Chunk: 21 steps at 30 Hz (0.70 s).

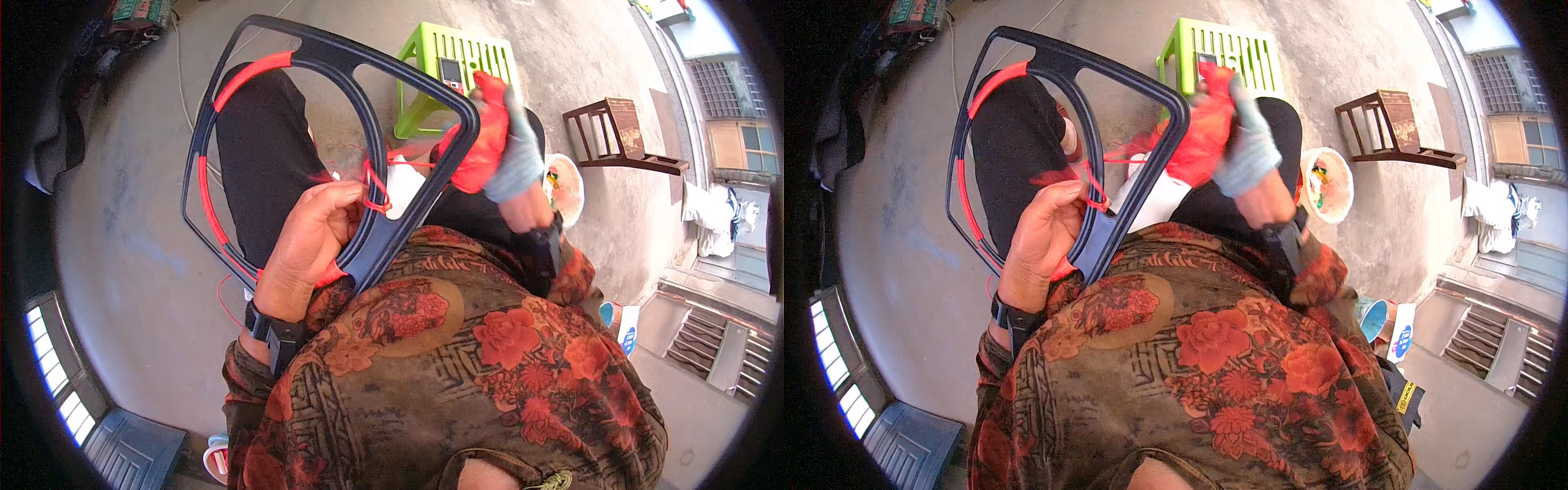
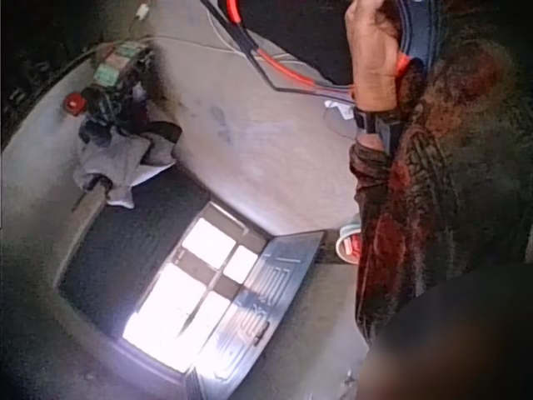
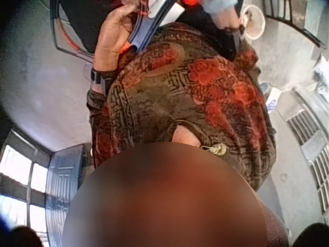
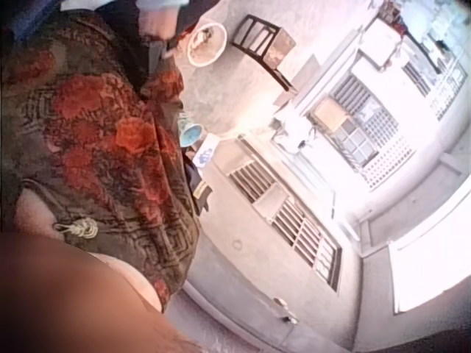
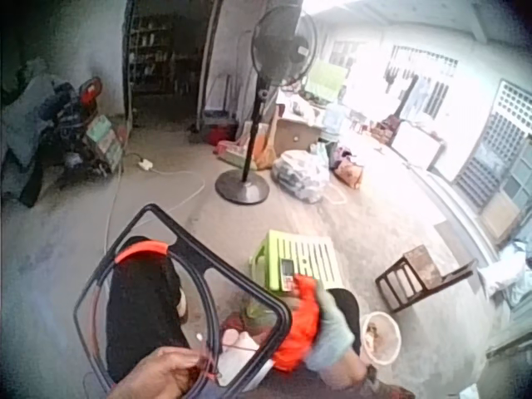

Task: The recorder is wrapping red plastic binding strips around a black circular furniture frame part.

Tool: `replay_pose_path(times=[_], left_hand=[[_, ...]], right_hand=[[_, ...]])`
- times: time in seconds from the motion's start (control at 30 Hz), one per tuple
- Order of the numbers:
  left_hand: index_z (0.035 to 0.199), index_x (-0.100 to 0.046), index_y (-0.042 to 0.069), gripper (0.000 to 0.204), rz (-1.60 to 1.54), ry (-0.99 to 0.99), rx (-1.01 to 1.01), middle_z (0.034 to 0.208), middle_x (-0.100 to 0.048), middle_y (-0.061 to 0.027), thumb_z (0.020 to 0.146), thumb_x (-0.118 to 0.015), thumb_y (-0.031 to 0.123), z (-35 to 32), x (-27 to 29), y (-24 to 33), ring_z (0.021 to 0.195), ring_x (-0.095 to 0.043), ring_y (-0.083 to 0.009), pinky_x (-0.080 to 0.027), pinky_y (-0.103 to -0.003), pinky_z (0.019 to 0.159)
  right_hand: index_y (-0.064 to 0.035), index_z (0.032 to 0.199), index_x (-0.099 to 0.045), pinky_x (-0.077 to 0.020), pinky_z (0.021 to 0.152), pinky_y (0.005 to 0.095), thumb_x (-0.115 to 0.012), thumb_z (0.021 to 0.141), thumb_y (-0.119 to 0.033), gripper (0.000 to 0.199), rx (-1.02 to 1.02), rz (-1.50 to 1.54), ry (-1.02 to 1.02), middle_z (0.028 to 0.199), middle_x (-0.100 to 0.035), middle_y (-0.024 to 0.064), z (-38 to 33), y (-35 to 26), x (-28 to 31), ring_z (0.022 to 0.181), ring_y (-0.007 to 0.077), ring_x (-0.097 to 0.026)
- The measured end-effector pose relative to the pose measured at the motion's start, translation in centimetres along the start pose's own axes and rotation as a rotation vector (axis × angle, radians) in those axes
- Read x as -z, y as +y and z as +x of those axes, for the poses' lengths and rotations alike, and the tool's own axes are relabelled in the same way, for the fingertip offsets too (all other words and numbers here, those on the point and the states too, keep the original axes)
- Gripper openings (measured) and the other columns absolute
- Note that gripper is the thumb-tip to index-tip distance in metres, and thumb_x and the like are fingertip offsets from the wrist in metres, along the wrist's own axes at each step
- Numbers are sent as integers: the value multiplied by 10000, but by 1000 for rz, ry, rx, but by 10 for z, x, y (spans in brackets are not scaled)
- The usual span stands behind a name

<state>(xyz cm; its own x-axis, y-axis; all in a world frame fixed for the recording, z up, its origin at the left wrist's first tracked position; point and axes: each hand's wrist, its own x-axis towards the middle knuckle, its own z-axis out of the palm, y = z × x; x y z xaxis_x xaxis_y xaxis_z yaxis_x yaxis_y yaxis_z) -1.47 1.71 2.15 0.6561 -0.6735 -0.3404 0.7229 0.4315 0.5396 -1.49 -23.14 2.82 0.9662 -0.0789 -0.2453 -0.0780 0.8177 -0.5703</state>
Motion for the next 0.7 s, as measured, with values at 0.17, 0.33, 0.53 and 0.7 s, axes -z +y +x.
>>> replay_pose_path(times=[0.17,0.33,0.53,0.7], left_hand=[[881,-592,-13,177,-3,57,37,804,-632,-101,869,-537,155,0,-10,2,726,-606,-148,-489,-263,701],[895,-600,-24,168,132,15,43,803,-639,-74,854,-591,139,4,-5,-2,637,-605,-107,-495,-209,597],[833,-589,26,86,176,49,-13,768,-627,-41,852,-585,110,0,-8,-5,630,-590,-77,-477,-198,580],[808,-578,46,70,198,18,-44,739,-608,-2,854,-568,98,-1,-6,-4,619,-562,-53,-441,-182,561]], right_hand=[[-45,971,-497,-440,634,287,-519,840,-514,488,-228,-93,-137,632,-492,10,-68,-21,16,515,120,-492],[-32,992,-500,-462,673,290,-513,820,-563,559,-271,-456,-174,570,-473,-3,-99,-13,23,448,108,-466],[-60,1099,-501,-508,687,352,-474,865,-514,512,-101,66,235,695,-532,8,-75,-18,40,554,139,-537],[-12,1162,-478,-461,869,379,-562,857,-210,373,-388,2,130,1034,-583,133,-49,6,9,959,240,-570]])
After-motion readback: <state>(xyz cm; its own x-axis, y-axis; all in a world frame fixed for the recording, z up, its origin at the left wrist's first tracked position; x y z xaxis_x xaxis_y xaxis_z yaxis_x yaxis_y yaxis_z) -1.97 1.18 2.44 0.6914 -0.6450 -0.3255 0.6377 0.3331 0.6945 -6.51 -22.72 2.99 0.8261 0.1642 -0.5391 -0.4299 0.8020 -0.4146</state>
